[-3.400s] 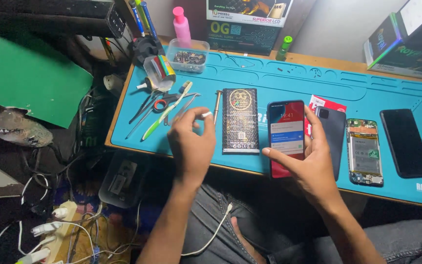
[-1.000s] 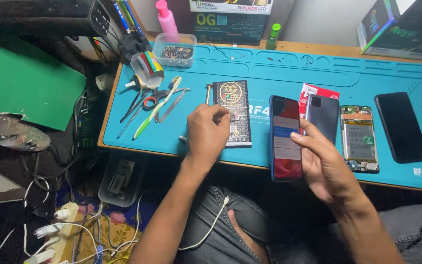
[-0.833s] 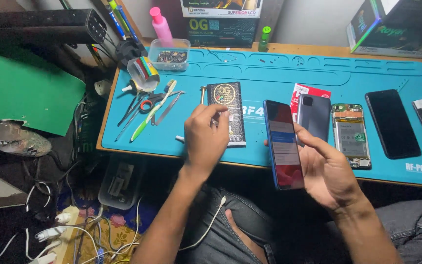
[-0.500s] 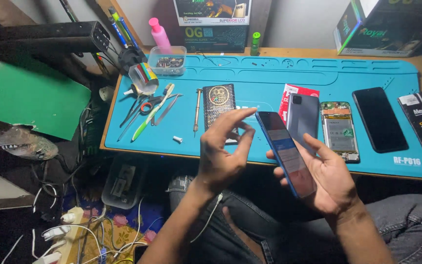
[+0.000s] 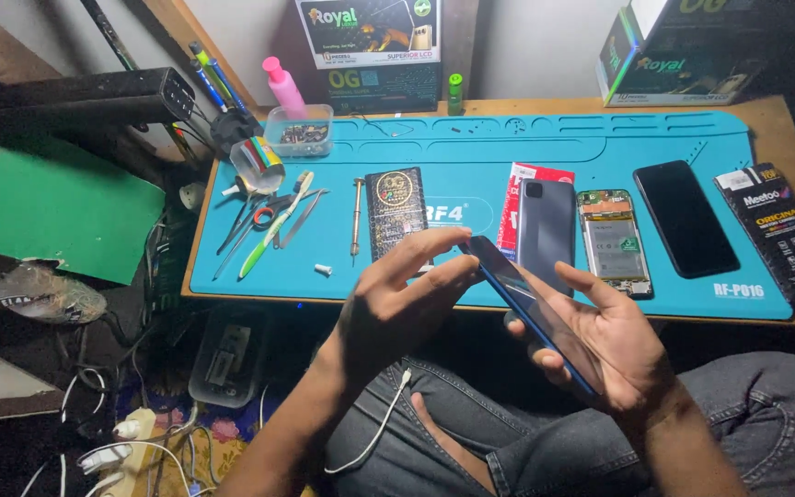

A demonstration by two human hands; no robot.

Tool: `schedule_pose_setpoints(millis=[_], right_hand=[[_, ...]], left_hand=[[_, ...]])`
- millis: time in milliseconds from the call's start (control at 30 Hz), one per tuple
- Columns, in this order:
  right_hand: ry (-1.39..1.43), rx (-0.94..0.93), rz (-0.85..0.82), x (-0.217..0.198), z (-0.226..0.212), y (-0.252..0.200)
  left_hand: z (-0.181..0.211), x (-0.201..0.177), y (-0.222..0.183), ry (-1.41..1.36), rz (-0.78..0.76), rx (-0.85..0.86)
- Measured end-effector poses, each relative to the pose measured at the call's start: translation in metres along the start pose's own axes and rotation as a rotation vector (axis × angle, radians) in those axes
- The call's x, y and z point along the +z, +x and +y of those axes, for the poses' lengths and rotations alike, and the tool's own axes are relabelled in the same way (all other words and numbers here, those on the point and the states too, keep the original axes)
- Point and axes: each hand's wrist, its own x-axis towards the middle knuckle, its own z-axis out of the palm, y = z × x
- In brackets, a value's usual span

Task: Cleaning a mobile phone back cover using a toothbrush and cleaning solution on a repair mat.

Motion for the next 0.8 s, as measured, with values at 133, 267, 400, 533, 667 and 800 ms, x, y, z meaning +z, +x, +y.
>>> schedule_pose_setpoints(millis=[133, 267, 400, 533, 667, 800], right_hand=[[0.029, 0.034, -0.029, 0.003, -0.002, 0.001], [-0.005, 0.064, -0.007, 0.004, -0.004, 0.005], [-0.111, 0.067, 0.066, 0.013, -0.007, 0.009], [-0.045, 0.033, -0.039, 0.027, -0.004, 0.017], [0.194, -0.047, -0.179, 0.051, 0.006, 0.027], [0.127, -0.106, -0.127, 0.050, 0.006, 0.033]], left_hand=[[-0.002, -0.007, 0.004, 0.039, -0.046, 0.024], [-0.006, -0.010, 0.004, -0.004, -0.075, 0.007], [-0.012, -0.009, 0.003, -0.007, -0.064, -0.035], [-0.010, -0.007, 0.000, -0.091, -0.012, -0.162], [0.001, -0.005, 0.002, -0.135, -0.013, -0.219], [0.011, -0.001, 0.002, -0.189, 0.043, -0.250]])
